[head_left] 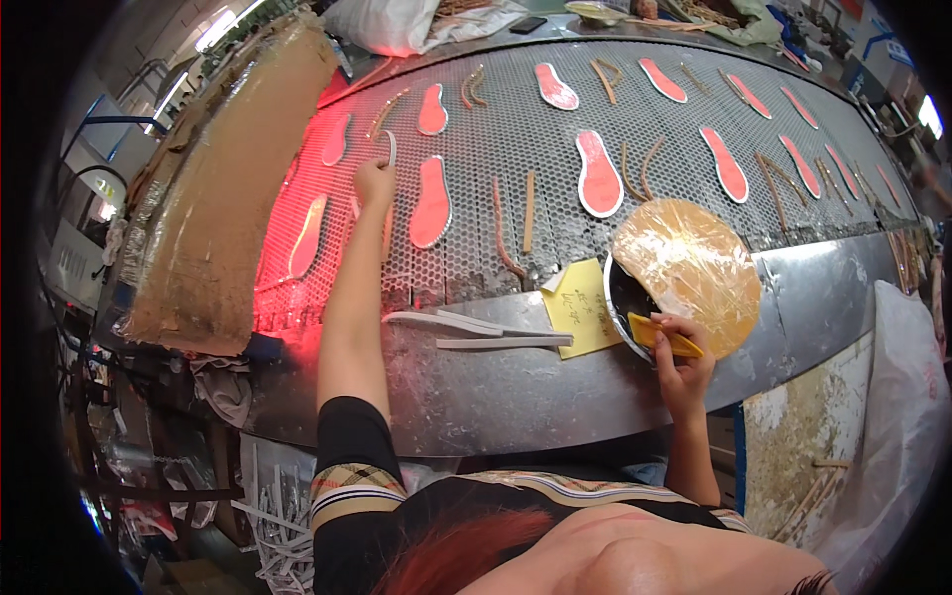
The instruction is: Apply adhesive to thin shoe components and place them on a conveyor belt.
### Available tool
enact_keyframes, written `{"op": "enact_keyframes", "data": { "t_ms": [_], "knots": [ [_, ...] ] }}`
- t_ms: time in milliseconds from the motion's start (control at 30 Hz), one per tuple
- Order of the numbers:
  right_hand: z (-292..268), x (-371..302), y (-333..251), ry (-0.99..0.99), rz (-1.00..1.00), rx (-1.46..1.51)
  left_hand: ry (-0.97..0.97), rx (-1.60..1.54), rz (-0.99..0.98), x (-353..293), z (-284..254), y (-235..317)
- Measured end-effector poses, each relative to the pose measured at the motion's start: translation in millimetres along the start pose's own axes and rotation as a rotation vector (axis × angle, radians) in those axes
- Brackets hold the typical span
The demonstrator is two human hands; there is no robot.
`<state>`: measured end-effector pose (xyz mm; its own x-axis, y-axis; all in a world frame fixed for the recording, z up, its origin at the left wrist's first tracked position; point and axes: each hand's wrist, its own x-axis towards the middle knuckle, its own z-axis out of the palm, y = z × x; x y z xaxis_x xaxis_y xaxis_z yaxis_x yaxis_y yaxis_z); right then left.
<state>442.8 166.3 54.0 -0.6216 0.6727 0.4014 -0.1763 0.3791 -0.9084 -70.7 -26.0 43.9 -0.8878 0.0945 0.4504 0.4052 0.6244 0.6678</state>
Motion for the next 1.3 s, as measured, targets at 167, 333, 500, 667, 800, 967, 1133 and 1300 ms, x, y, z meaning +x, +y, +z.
{"op": "enact_keyframes", "data": {
  "t_ms": [167,333,500,667,800,967,1133,1300],
  "knots": [
    [-6.3,-2.5,-6.2,-0.022,0.008,-0.020,-0.114,0.435,0.064,-13.0,3.1,-25.8],
    [-4.6,-3.5,-9.0,0.015,0.111,0.169,-0.374,0.198,0.366,-102.3,-1.3,23.6],
    [-8.6,-2.0,0.8,0.102,0.069,0.237,-0.802,0.067,0.814,-226.7,-57.5,119.4],
    [-4.9,-0.1,-4.3,0.011,-0.137,0.035,-0.947,0.033,1.033,-272.1,-87.0,107.7],
    [-7.2,-1.5,-0.2,0.036,-0.209,-0.054,-0.884,-0.011,0.920,-270.5,-90.1,108.9],
    [-11.3,-4.9,-0.7,0.082,-0.243,-0.105,-0.967,-0.019,0.825,-270.6,-93.5,126.2],
    [-8.3,-5.0,-0.2,0.070,-0.251,-0.086,-0.668,0.041,0.854,-279.7,-88.7,128.9],
    [-6.3,-4.8,1.8,0.080,-0.179,-0.035,-0.336,-0.043,0.898,-271.5,-98.3,129.6]
  ]
}}
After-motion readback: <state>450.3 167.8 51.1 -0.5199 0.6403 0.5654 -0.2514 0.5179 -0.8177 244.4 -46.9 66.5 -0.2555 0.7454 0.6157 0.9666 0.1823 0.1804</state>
